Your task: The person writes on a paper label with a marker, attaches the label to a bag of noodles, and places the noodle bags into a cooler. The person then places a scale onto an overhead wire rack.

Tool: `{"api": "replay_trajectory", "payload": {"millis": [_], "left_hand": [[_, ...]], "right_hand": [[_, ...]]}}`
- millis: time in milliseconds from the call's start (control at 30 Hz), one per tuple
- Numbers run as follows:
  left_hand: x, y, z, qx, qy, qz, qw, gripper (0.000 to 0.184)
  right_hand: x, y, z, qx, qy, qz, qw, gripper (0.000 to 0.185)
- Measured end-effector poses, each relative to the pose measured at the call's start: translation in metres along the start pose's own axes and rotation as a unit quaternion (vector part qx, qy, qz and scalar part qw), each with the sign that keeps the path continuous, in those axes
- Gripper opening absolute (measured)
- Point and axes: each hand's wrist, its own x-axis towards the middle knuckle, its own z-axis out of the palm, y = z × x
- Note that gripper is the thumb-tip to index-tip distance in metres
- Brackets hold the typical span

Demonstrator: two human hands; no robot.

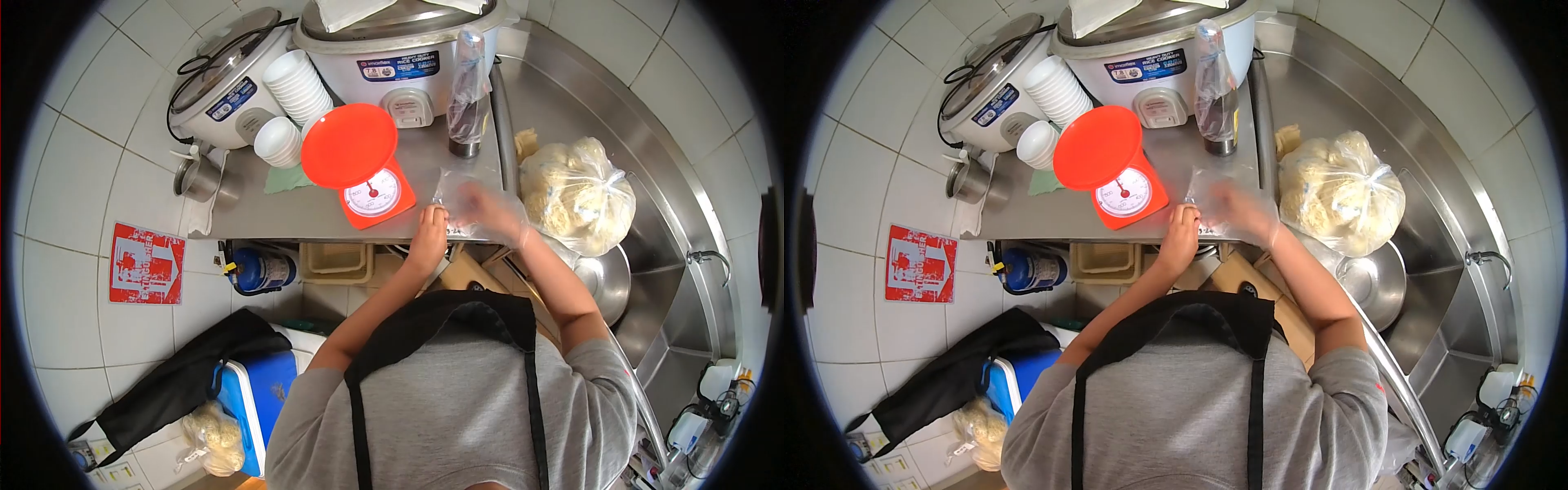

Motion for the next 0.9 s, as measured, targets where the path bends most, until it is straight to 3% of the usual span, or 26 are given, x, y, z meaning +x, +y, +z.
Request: {"api": "replay_trajectory", "payload": {"millis": [100, 200, 300, 400, 500, 600, 633, 667, 700, 733, 767, 800, 833, 900], "left_hand": [[0.002, -0.008, 0.000, 0.070, -0.032, 0.039, 0.996, 0.034], [0.008, -0.012, -0.002, 0.122, -0.100, 0.036, 0.987, 0.051], [0.014, -0.006, -0.004, 0.139, -0.149, 0.030, 0.979, 0.055], [0.018, 0.002, -0.006, 0.147, -0.188, 0.006, 0.971, 0.059], [0.022, 0.010, -0.006, 0.173, -0.207, -0.005, 0.963, 0.062], [0.021, 0.003, 0.002, 0.188, -0.201, 0.008, 0.961, 0.063], [0.021, 0.005, 0.002, 0.188, -0.200, 0.009, 0.962, 0.063], [0.023, 0.009, -0.002, 0.188, -0.198, 0.010, 0.962, 0.062], [0.023, 0.012, -0.006, 0.189, -0.198, 0.011, 0.962, 0.062], [0.023, 0.015, -0.008, 0.154, -0.189, -0.023, 0.969, 0.062], [0.023, 0.018, -0.009, 0.118, -0.179, -0.057, 0.975, 0.061], [0.024, 0.020, -0.009, 0.080, -0.167, -0.090, 0.979, 0.060], [0.025, 0.019, -0.009, 0.125, -0.191, -0.061, 0.972, 0.059], [0.027, 0.012, -0.004, 0.214, -0.233, -0.005, 0.949, 0.058]], "right_hand": [[-0.028, 0.007, -0.029, -0.064, 0.066, -0.033, 0.995, 0.101], [-0.056, -0.007, -0.046, -0.040, 0.032, 0.017, 0.999, 0.121], [-0.080, -0.002, -0.055, -0.015, 0.022, 0.032, 0.999, 0.122], [-0.107, -0.009, -0.085, -0.024, 0.001, 0.125, 0.992, 0.122], [-0.134, -0.024, -0.104, -0.127, 0.121, 0.171, 0.970, 0.104], [-0.133, -0.054, -0.126, -0.099, 0.327, 0.251, 0.905, 0.074], [-0.121, -0.064, -0.120, -0.089, 0.420, 0.167, 0.887, 0.046], [-0.106, -0.083, -0.107, 0.080, 0.406, 0.149, 0.898, 0.029], [-0.093, -0.063, -0.082, -0.015, 0.315, -0.043, 0.948, 0.018], [-0.074, -0.076, -0.061, -0.062, 0.253, -0.150, 0.954, 0.017], [-0.055, -0.079, -0.042, -0.087, 0.099, -0.116, 0.984, 0.017], [-0.038, -0.064, -0.015, -0.080, 0.071, -0.121, 0.987, 0.019], [-0.021, -0.044, 0.011, -0.074, 0.041, -0.125, 0.988, 0.020], [0.000, -0.012, 0.028, -0.075, 0.082, -0.102, 0.989, 0.023]]}}
